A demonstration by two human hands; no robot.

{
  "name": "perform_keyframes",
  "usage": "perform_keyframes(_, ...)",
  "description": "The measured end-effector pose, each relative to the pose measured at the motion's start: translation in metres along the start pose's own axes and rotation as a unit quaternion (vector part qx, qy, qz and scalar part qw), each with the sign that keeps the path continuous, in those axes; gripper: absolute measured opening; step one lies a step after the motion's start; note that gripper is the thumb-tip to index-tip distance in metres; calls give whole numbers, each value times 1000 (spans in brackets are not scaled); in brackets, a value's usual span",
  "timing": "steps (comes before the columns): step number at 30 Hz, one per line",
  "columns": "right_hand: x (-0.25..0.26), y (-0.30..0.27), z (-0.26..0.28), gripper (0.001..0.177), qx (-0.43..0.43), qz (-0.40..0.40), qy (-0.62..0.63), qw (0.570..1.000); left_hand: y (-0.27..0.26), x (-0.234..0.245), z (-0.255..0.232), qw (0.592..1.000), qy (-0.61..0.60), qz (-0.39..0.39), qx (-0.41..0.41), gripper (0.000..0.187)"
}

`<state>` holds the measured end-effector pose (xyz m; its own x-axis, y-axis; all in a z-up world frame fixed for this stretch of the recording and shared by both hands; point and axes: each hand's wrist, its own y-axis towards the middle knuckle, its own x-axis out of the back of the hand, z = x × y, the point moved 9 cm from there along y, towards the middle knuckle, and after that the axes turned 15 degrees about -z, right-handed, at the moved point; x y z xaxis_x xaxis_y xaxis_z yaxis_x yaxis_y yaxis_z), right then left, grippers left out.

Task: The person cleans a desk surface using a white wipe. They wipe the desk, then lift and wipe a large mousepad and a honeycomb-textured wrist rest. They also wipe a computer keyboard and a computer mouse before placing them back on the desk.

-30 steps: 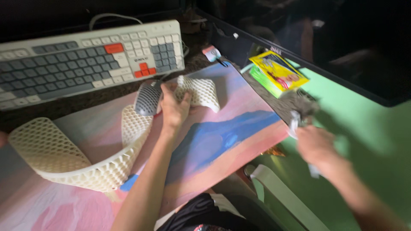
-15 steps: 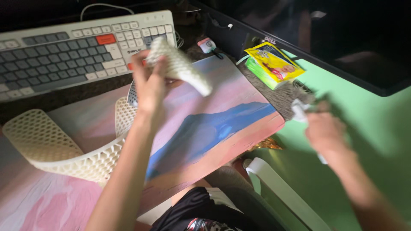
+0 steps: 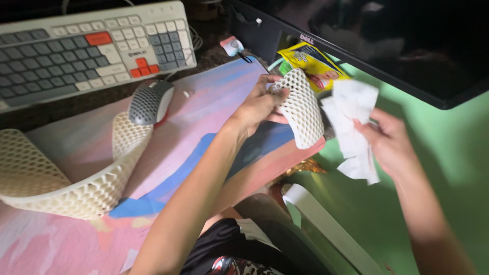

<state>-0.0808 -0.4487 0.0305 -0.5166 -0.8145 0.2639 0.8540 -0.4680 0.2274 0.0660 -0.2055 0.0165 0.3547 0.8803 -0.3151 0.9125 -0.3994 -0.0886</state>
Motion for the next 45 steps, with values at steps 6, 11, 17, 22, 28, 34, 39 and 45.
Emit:
perform_keyframes(6,-45,6,-10,34,-151,119,139,971,-4,-24,4,998,-22,50,-24,58)
perform_keyframes(11,-32,17,-15,33,-128,94,88,983,-44,-12,-14,914,371,-98,-128,117)
perform_keyframes(17,-5,26,-29,32,-123,66,90,986,-111,-48,16,694,691,-29,-202,111)
perform_keyframes(22,10,35,-41,39,-171,72,126,974,-108,-35,11,761,606,-78,-217,57)
perform_keyframes(28,-13,10,7,43,-130,241,346,897,-86,41,-22,884,374,-190,-207,42)
perform_keyframes(34,-56,14,-1,59,-205,250,414,851,-143,131,-63,834,286,-402,-248,55)
perform_keyframes(39,-107,44,-31,50,-143,185,163,959,-193,163,-77,825,129,-472,-281,50)
perform_keyframes(45,-117,7,53,26,227,13,-125,966,-209,203,-64,798,104,-537,-255,52)
